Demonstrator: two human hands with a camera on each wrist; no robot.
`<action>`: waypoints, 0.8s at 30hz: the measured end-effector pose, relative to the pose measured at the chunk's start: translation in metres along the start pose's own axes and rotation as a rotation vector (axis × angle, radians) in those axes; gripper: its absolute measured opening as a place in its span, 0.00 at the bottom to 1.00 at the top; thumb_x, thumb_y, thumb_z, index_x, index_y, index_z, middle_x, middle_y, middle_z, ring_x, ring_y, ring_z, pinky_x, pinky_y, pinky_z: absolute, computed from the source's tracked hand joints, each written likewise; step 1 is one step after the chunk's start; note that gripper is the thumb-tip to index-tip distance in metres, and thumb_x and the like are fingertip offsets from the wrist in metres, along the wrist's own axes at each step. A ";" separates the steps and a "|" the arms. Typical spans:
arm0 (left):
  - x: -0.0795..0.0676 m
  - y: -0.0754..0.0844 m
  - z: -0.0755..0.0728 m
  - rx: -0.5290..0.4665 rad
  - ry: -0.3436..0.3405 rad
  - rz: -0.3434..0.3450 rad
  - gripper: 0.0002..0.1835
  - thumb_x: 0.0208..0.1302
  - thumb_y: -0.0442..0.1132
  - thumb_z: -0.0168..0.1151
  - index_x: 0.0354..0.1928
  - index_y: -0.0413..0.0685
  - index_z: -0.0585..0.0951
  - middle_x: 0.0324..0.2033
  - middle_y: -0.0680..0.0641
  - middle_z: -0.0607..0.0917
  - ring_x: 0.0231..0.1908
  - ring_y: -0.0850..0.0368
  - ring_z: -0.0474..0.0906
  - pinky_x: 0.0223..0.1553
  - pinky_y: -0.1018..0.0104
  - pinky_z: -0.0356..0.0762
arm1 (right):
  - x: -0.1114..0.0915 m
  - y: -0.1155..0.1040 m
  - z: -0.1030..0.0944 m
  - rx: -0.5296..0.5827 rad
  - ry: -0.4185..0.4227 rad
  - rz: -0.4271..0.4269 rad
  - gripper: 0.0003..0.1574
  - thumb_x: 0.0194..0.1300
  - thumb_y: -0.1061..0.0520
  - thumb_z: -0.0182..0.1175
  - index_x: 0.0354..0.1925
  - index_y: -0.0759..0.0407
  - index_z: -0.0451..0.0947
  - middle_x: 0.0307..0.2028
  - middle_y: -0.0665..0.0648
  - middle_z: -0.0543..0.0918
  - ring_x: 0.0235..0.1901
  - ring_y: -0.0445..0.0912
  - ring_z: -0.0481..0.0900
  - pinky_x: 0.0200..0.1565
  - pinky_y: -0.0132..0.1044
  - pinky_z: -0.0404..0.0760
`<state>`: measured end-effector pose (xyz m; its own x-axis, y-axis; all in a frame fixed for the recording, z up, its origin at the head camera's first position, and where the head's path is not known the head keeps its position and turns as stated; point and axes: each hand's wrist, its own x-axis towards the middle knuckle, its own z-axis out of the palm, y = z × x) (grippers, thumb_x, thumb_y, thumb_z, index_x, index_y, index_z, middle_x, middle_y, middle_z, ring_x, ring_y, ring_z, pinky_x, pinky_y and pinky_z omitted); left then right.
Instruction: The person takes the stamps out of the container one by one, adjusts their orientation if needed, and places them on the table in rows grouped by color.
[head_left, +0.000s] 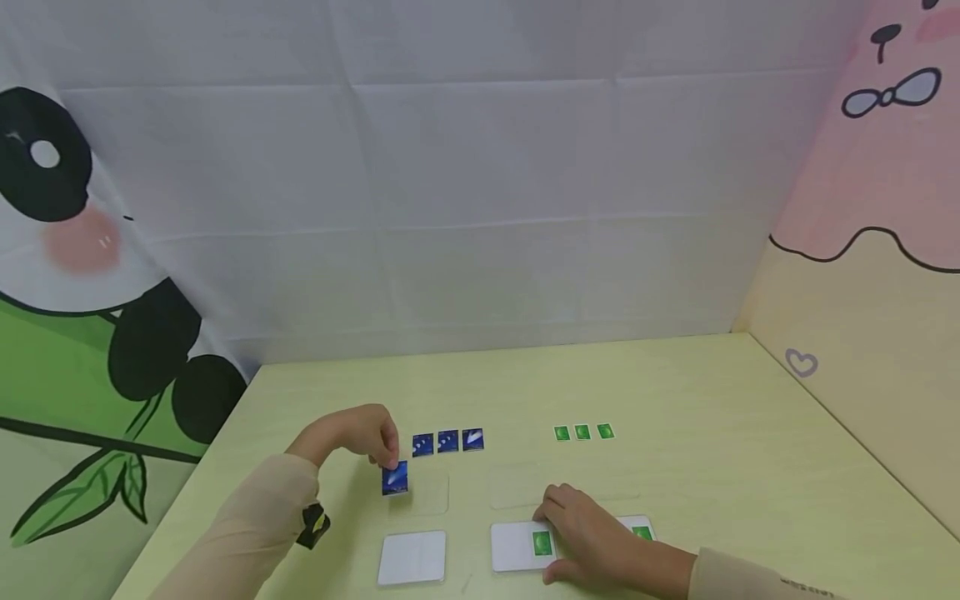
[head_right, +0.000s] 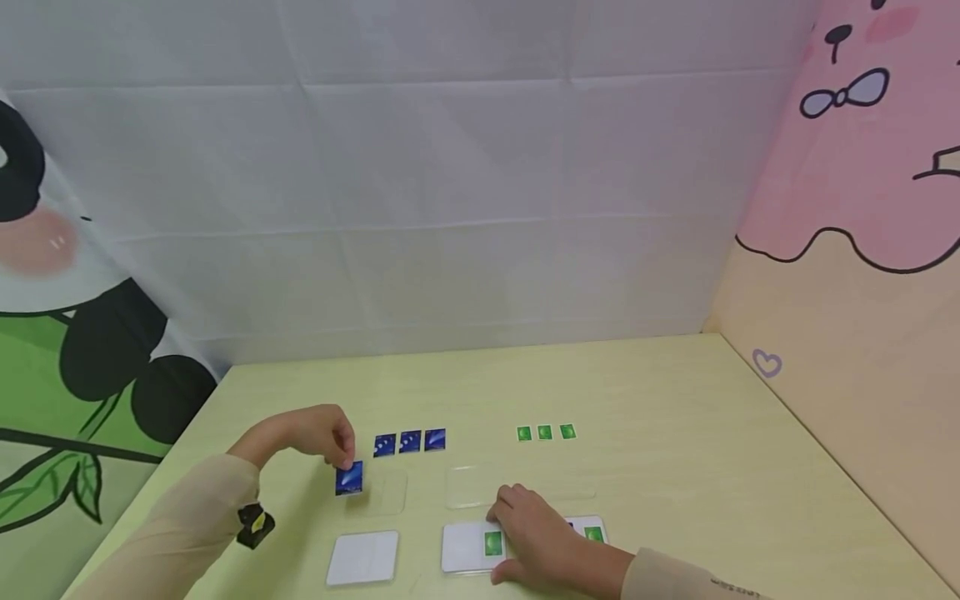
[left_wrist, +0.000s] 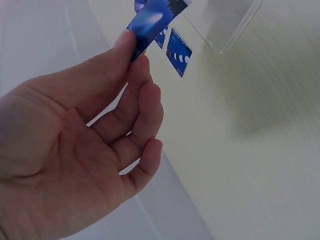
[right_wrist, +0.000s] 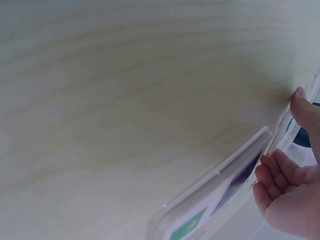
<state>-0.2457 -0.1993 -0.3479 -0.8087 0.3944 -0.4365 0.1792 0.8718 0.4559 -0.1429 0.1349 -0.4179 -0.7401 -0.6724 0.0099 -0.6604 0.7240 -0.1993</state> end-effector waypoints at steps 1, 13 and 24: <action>0.001 0.000 0.000 0.003 0.001 -0.003 0.06 0.55 0.33 0.68 0.23 0.43 0.83 0.21 0.53 0.81 0.26 0.59 0.73 0.36 0.63 0.75 | 0.000 0.000 0.000 0.002 -0.002 0.002 0.38 0.49 0.33 0.67 0.50 0.56 0.76 0.43 0.46 0.75 0.42 0.36 0.67 0.49 0.32 0.74; 0.012 -0.007 0.000 0.049 -0.002 -0.017 0.06 0.55 0.32 0.68 0.22 0.45 0.83 0.19 0.54 0.82 0.25 0.60 0.74 0.34 0.66 0.73 | 0.001 0.001 0.001 0.013 -0.009 0.014 0.39 0.49 0.32 0.67 0.50 0.56 0.76 0.43 0.46 0.75 0.42 0.37 0.67 0.50 0.32 0.74; 0.017 -0.012 -0.002 0.055 -0.008 -0.027 0.05 0.55 0.33 0.68 0.23 0.46 0.83 0.22 0.53 0.83 0.27 0.59 0.75 0.37 0.63 0.76 | 0.002 0.001 0.001 0.022 -0.005 0.008 0.39 0.49 0.32 0.68 0.49 0.56 0.76 0.43 0.46 0.75 0.42 0.36 0.67 0.49 0.31 0.73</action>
<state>-0.2634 -0.2040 -0.3593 -0.8091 0.3725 -0.4545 0.1879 0.8968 0.4004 -0.1451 0.1348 -0.4189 -0.7444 -0.6677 0.0031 -0.6518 0.7256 -0.2205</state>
